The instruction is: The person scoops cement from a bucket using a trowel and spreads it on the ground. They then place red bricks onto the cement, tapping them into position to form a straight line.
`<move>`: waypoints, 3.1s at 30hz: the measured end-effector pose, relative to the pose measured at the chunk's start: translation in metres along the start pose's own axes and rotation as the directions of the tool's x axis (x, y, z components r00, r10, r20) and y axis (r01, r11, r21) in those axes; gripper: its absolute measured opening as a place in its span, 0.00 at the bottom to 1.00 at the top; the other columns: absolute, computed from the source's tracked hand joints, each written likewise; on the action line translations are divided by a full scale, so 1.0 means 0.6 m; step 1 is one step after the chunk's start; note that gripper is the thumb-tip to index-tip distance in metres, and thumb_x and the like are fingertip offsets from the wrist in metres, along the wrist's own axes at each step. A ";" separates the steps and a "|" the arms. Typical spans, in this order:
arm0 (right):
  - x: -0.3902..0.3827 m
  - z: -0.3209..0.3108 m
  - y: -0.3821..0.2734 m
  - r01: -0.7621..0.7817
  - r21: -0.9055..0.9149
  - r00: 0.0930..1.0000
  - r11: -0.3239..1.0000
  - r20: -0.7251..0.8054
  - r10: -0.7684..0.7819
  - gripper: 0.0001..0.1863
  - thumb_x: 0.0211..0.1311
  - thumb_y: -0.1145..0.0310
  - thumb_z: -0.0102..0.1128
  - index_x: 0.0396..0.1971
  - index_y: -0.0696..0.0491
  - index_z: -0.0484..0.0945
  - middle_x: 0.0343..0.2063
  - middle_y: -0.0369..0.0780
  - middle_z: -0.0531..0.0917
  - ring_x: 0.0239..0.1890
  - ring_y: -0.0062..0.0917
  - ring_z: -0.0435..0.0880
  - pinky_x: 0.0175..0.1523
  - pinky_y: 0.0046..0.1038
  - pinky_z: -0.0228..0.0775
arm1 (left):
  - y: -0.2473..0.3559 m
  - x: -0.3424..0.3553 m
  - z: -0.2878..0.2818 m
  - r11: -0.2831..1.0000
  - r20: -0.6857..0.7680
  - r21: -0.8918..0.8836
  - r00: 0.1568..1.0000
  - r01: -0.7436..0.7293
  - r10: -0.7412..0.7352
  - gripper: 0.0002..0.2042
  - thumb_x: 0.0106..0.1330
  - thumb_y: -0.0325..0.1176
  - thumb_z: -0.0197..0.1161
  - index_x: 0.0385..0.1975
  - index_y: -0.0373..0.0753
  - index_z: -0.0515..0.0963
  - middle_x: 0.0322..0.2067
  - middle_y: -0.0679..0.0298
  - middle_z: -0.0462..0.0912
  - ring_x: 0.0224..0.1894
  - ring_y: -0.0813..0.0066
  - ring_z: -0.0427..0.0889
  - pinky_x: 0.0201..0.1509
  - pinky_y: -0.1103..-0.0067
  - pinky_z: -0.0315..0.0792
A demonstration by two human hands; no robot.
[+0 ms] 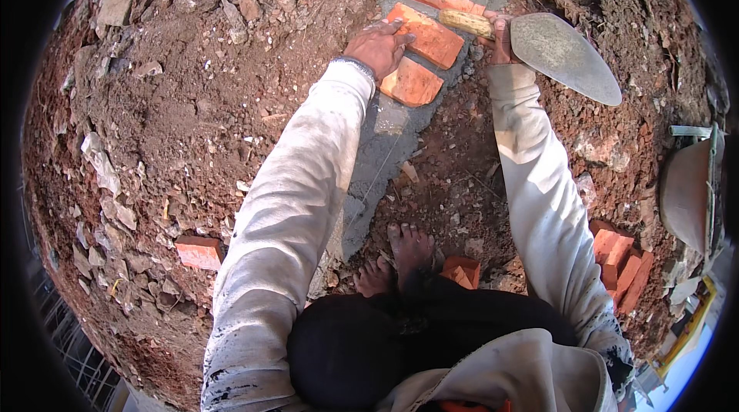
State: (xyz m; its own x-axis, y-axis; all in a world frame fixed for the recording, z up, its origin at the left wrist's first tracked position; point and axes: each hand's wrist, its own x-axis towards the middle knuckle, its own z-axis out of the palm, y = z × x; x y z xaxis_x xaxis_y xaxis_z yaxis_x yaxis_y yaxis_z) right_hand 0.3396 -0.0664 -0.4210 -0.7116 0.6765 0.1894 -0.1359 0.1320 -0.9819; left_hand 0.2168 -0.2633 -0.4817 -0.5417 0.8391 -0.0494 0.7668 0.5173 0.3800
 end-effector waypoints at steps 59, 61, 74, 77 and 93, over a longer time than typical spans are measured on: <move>-0.135 -0.002 -0.018 0.245 -0.442 0.957 0.863 0.254 -0.141 0.10 0.67 0.65 0.53 0.37 0.56 0.79 0.33 0.41 0.82 0.38 0.30 0.80 0.47 0.31 0.71 | 0.013 -0.005 -0.046 0.998 0.247 0.058 0.969 0.002 -0.016 0.41 0.48 0.46 0.70 0.66 0.59 0.59 0.70 0.65 0.51 0.71 0.63 0.52 0.72 0.66 0.50; -0.134 -0.008 -0.013 0.214 -0.452 0.964 0.866 0.240 -0.113 0.11 0.67 0.64 0.53 0.38 0.56 0.79 0.34 0.40 0.81 0.38 0.28 0.80 0.45 0.29 0.72 | 0.018 -0.003 -0.045 0.999 0.236 0.047 0.972 0.008 -0.019 0.41 0.48 0.46 0.70 0.66 0.59 0.59 0.70 0.65 0.51 0.71 0.64 0.53 0.72 0.67 0.50; -0.126 0.003 -0.020 0.286 -0.490 0.947 0.823 0.274 -0.166 0.10 0.64 0.64 0.57 0.38 0.55 0.79 0.32 0.41 0.81 0.37 0.30 0.79 0.44 0.30 0.70 | 0.010 0.005 -0.049 0.996 0.277 0.090 0.961 -0.005 -0.020 0.43 0.47 0.42 0.72 0.67 0.60 0.58 0.70 0.67 0.51 0.69 0.65 0.56 0.72 0.63 0.51; -0.120 -0.017 0.004 0.443 -0.617 0.895 0.650 0.348 -0.280 0.09 0.65 0.65 0.57 0.37 0.55 0.79 0.31 0.39 0.80 0.36 0.29 0.79 0.44 0.29 0.70 | 0.018 0.013 -0.055 0.994 0.284 0.099 0.959 -0.039 0.010 0.43 0.46 0.41 0.72 0.66 0.61 0.58 0.70 0.66 0.52 0.68 0.64 0.59 0.71 0.62 0.51; -0.099 -0.079 -0.176 0.103 0.047 0.993 0.994 -0.067 -0.099 0.08 0.69 0.65 0.52 0.42 0.52 0.73 0.37 0.36 0.81 0.37 0.19 0.82 0.35 0.17 0.75 | 0.305 -0.268 0.037 0.598 -0.059 -0.606 0.779 -0.525 0.625 0.11 0.58 0.37 0.63 0.35 0.38 0.75 0.33 0.62 0.72 0.39 0.62 0.75 0.45 0.70 0.70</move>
State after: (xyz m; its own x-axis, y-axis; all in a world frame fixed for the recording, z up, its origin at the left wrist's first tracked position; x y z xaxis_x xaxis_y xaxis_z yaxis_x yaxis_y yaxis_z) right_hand 0.4287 -0.0862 -0.3286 -0.6467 0.7072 0.2858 -0.2403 0.1667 -0.9563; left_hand 0.4518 -0.2999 -0.4247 0.0369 0.9667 0.2531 0.5341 -0.2331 0.8126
